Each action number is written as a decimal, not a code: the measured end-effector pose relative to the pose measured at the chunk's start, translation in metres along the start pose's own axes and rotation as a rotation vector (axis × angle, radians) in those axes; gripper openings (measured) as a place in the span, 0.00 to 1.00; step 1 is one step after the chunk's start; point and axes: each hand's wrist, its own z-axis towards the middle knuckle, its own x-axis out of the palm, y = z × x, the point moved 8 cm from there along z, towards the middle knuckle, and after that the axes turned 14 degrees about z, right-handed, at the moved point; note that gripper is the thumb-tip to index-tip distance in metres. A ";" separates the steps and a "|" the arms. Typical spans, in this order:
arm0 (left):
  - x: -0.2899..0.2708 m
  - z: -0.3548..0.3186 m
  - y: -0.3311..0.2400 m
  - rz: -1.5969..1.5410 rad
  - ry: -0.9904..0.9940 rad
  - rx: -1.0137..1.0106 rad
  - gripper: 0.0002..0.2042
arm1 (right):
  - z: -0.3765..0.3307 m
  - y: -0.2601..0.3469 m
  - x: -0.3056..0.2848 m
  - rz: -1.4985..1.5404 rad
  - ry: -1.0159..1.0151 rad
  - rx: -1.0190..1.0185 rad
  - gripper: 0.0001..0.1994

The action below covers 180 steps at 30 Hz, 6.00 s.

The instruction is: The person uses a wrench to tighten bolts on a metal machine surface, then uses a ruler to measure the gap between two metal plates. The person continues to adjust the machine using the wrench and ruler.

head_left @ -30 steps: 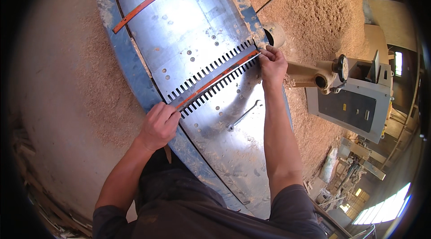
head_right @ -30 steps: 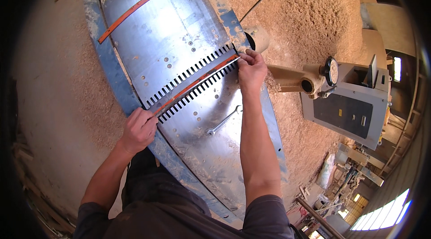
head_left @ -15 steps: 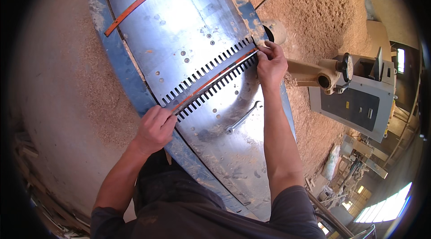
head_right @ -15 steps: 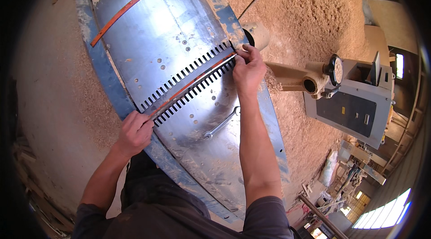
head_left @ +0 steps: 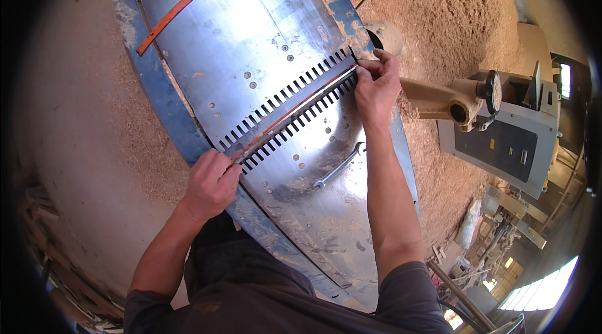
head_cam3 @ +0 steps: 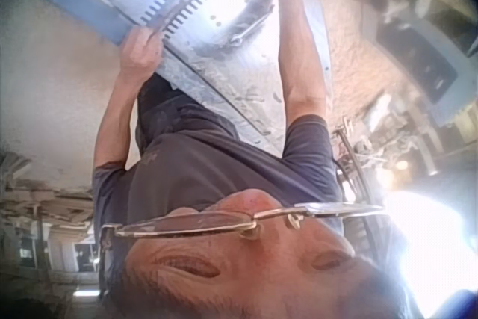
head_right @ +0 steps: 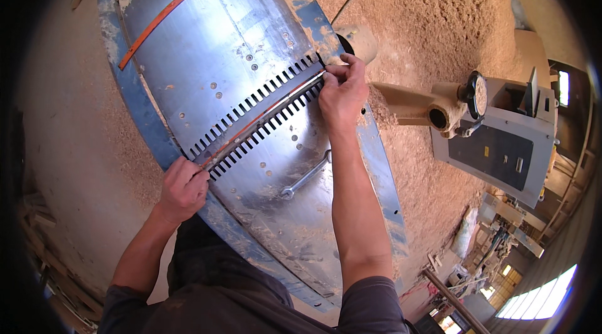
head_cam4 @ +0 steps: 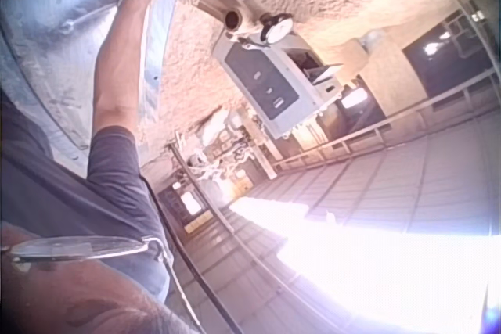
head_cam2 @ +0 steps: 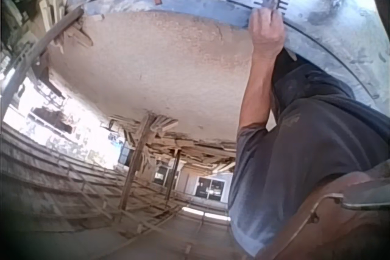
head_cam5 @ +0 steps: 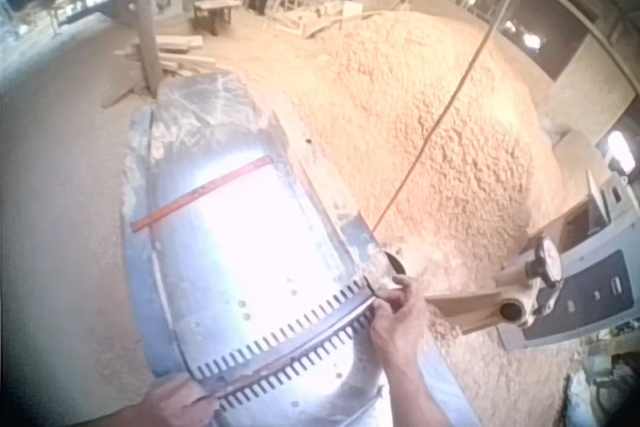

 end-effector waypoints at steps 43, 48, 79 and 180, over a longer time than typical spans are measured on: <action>0.010 0.008 0.011 -0.084 0.137 0.048 0.11 | 0.004 -0.008 0.003 -0.004 0.013 0.001 0.21; 0.010 0.008 0.011 -0.060 0.146 0.057 0.10 | 0.002 -0.006 0.005 0.046 0.016 0.024 0.22; 0.004 -0.014 0.021 -0.121 -0.075 -0.056 0.13 | 0.011 -0.022 0.001 0.119 0.096 -0.047 0.23; 0.017 -0.078 -0.004 -1.082 -0.096 -1.166 0.17 | 0.014 -0.001 0.007 -0.145 0.122 0.012 0.24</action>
